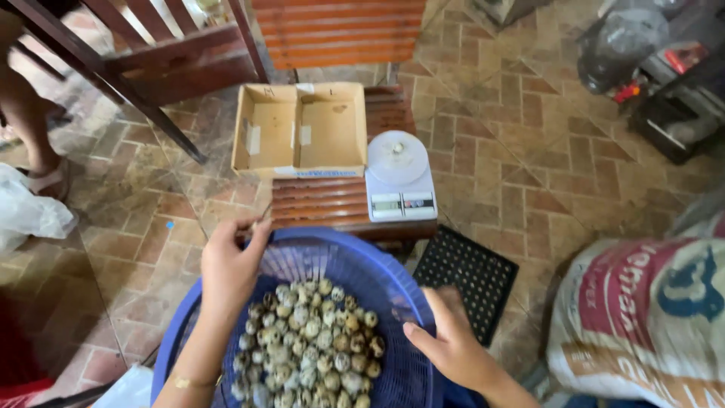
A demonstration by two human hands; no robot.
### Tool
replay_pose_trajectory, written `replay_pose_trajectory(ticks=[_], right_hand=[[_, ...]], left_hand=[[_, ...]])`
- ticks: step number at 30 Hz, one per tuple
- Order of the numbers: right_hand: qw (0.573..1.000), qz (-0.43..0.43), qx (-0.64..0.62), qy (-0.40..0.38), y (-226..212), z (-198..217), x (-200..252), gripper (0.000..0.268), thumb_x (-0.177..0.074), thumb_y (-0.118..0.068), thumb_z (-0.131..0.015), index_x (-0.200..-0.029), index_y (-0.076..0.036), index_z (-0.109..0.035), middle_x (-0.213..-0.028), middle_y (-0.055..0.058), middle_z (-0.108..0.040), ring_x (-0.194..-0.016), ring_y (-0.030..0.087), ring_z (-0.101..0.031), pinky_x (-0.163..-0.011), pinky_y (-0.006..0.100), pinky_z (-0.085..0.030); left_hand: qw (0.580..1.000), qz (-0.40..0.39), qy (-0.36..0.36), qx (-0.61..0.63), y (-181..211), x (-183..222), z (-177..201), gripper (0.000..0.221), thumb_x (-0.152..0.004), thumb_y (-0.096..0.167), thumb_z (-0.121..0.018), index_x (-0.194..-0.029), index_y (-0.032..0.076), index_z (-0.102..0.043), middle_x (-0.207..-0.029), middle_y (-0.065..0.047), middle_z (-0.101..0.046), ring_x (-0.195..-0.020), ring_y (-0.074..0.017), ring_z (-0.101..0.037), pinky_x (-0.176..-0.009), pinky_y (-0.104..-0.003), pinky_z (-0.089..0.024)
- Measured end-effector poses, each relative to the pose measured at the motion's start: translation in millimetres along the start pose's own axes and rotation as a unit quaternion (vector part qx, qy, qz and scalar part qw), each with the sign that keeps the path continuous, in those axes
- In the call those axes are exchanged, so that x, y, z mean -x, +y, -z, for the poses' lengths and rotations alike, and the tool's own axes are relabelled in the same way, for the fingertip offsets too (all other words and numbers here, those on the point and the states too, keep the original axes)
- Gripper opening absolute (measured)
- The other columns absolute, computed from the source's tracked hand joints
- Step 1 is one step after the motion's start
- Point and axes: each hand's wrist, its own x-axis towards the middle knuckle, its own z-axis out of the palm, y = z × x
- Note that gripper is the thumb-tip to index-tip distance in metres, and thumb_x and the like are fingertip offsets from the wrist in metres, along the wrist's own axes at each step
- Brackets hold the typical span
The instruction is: Sorting quail eggs by weight using a digital scale and placing them into a partitioned cardboard box.
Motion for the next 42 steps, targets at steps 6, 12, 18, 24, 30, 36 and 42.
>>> replay_pose_trajectory(ticks=[6,12,18,24,30,36,42], right_hand=[[0.983,-0.034,-0.06,0.169,148.1,-19.8,-117.4,0.049,-0.096,-0.037,-0.064,-0.134,-0.008,-0.054,-0.128,0.011,-0.067,-0.117,0.023,-0.067,-0.1,0.035,-0.052],[0.97,-0.132,0.176,0.106,188.8,-35.7,-189.1,0.127,-0.077,-0.058,-0.081,-0.163,-0.006,-0.004,-0.17,0.022,-0.006,-0.157,0.04,-0.007,-0.123,0.053,-0.016],[0.975,-0.165,0.089,0.12,175.2,-39.6,-207.2,0.121,-0.08,-0.036,-0.086,-0.164,-0.009,-0.002,-0.172,0.016,0.001,-0.158,0.036,-0.005,-0.119,0.054,-0.028],[0.979,-0.132,0.08,0.136,188.0,-34.1,-229.9,0.125,-0.077,-0.033,-0.088,-0.163,-0.007,-0.002,-0.171,0.017,-0.005,-0.158,0.035,-0.008,-0.122,0.053,-0.024],[0.979,-0.148,0.079,0.118,179.6,-23.6,-252.8,0.122,-0.079,-0.035,-0.087,-0.163,-0.01,-0.002,-0.172,0.015,-0.005,-0.158,0.034,-0.012,-0.114,0.058,-0.036],[0.977,-0.171,0.079,0.097,173.7,-17.9,-259.5,0.122,-0.081,-0.04,-0.083,-0.164,-0.015,0.003,-0.173,0.011,0.004,-0.159,0.034,-0.009,-0.115,0.058,-0.035],[0.952,-0.076,-0.156,0.253,162.7,-29.3,-228.2,0.059,-0.096,-0.031,-0.065,-0.148,-0.01,-0.048,-0.143,0.015,-0.057,-0.125,0.021,-0.061,-0.104,0.031,-0.048]], left_hand=[[0.992,0.034,0.013,0.121,-20.7,13.5,-10.0,0.021,-0.094,0.02,-0.072,-0.11,0.008,-0.073,-0.102,-0.004,-0.075,-0.094,-0.0108,-0.066,-0.088,-0.026,-0.051],[0.992,0.045,-0.057,0.105,24.5,-0.4,-17.8,0.032,-0.095,0.03,-0.066,-0.118,0.009,-0.071,-0.114,-0.007,-0.075,-0.111,-0.021,-0.068,-0.095,-0.035,-0.055],[0.987,0.11,-0.064,0.098,15.9,-13.7,-20.2,0.029,-0.091,0.027,-0.07,-0.115,0.011,-0.073,-0.112,-0.003,-0.077,-0.106,-0.0152,-0.07,-0.093,-0.031,-0.055],[0.986,0.121,-0.072,0.083,14.3,-16.0,-21.4,0.028,-0.091,0.027,-0.07,-0.113,0.012,-0.074,-0.111,-0.003,-0.077,-0.105,-0.0162,-0.07,-0.091,-0.032,-0.055],[0.988,0.114,-0.072,0.079,20.7,-17.1,-27.0,0.029,-0.09,0.028,-0.07,-0.114,0.013,-0.075,-0.111,-0.001,-0.076,-0.106,-0.0148,-0.069,-0.093,-0.03,-0.054],[0.991,0.091,-0.068,0.077,22.1,-16.2,-29.6,0.028,-0.091,0.026,-0.07,-0.114,0.012,-0.075,-0.109,-0.002,-0.075,-0.106,-0.0163,-0.068,-0.093,-0.031,-0.054],[0.995,0.024,-0.059,0.082,14.7,-13.8,-36.4,0.032,-0.095,0.03,-0.064,-0.118,0.008,-0.071,-0.112,-0.006,-0.073,-0.108,-0.0207,-0.068,-0.094,-0.035,-0.054]])
